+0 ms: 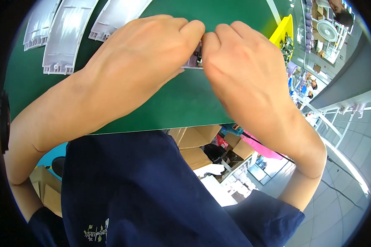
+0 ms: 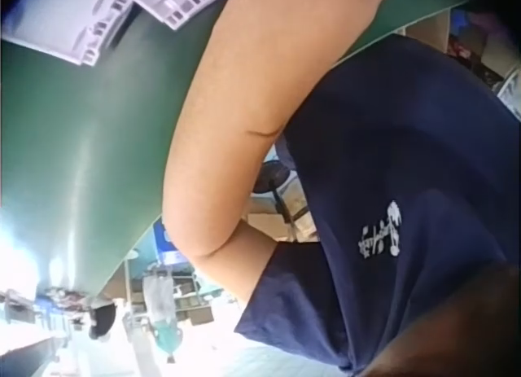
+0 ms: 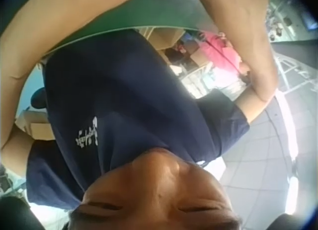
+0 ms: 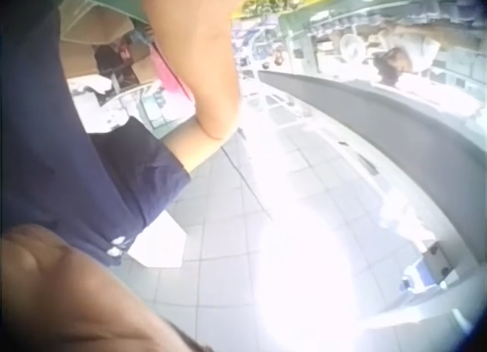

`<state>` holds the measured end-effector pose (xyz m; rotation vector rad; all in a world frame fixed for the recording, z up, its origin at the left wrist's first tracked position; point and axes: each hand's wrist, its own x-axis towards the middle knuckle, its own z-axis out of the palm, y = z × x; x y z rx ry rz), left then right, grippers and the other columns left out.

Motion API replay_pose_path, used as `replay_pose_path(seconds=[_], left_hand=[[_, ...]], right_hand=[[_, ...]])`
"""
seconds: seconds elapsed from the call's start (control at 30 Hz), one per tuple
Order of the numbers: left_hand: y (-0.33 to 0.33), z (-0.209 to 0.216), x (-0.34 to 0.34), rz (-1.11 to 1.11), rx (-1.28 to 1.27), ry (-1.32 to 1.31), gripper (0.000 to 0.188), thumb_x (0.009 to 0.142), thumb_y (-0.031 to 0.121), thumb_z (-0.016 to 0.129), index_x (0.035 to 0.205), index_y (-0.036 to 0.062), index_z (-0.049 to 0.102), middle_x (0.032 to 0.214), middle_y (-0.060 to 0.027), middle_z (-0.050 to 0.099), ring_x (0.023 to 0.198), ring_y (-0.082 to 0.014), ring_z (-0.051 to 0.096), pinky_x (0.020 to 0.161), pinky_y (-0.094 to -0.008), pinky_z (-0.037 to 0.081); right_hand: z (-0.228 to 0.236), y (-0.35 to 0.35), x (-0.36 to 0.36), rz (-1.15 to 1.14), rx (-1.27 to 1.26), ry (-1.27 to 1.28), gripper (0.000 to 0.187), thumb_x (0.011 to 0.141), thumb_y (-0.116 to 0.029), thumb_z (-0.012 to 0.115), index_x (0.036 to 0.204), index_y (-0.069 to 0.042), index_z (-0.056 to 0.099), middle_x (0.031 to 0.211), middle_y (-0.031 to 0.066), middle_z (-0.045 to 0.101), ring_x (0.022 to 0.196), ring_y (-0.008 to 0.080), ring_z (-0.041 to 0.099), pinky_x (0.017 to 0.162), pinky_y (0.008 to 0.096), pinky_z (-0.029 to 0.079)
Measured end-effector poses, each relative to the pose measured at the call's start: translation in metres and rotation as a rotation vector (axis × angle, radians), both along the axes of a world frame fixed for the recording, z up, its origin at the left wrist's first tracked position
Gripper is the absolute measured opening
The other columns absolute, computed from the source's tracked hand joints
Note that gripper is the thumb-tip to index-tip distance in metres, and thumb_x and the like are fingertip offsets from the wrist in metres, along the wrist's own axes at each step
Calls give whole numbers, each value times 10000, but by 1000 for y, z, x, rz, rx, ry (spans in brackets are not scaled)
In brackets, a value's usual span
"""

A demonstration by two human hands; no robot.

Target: The person arranges handheld fan housings on the assembly table and assembles them by connecting wire plugs to the circuit boards and fitting the components into the fan casings by hand.

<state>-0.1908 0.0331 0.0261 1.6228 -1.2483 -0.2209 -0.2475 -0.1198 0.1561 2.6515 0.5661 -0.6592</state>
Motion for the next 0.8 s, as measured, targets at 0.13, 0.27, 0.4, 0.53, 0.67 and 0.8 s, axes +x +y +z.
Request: replay_pose_path(seconds=[0.13, 0.27, 0.4, 0.53, 0.67, 0.8], left_hand=[[-5, 1, -5, 0, 80, 21, 256, 805, -27, 721, 980, 13, 538, 877, -160, 638, 903, -378, 660, 774, -468, 544], [-5, 1, -5, 7, 132, -45, 301, 808, 8, 761, 999, 17, 528, 881, -141, 630, 911, -347, 675, 775, -444, 563], [-5, 0, -3, 0, 130, -67, 354, 807, 58, 807, 1010, 23, 519, 905, -129, 624, 907, -332, 678, 775, -429, 572], [-3, 7, -6, 14, 189, -72, 367, 801, 75, 818, 1018, 33, 525, 910, -122, 627, 895, -316, 677, 770, -417, 572], [-3, 10, -13, 66, 215, -207, 451, 796, 239, 854, 1083, 24, 580, 911, -87, 640, 885, -264, 665, 739, -367, 556], [-3, 16, -15, 118, 37, -288, 459, 764, 278, 866, 1070, 7, 657, 939, -71, 673, 879, -243, 628, 785, -374, 529]], right_hand=[[-6, -10, -9, -37, 66, -69, 145, 720, -17, 696, 828, -39, 601, 808, 99, 574, 816, 289, 611, 711, 387, 536], [-6, -27, -15, -210, 234, -102, 101, 846, -58, 730, 862, -48, 631, 841, 85, 623, 829, 294, 633, 703, 409, 523], [-5, -36, -20, -340, 371, -132, 231, 852, -99, 774, 1056, -65, 673, 970, 96, 685, 870, 292, 673, 727, 386, 532], [3, -37, -35, -765, 442, -275, 568, 885, -240, 830, 1382, -79, 608, 1205, 124, 688, 920, 239, 695, 761, 372, 550], [-10, -39, -64, -777, 382, -186, 735, 870, -282, 849, 1513, -140, 521, 1346, 141, 634, 984, 276, 720, 809, 399, 588], [-18, -72, -58, -622, 418, -222, 723, 833, -128, 826, 1493, -204, 542, 1397, 123, 599, 1062, 359, 699, 871, 430, 590]])
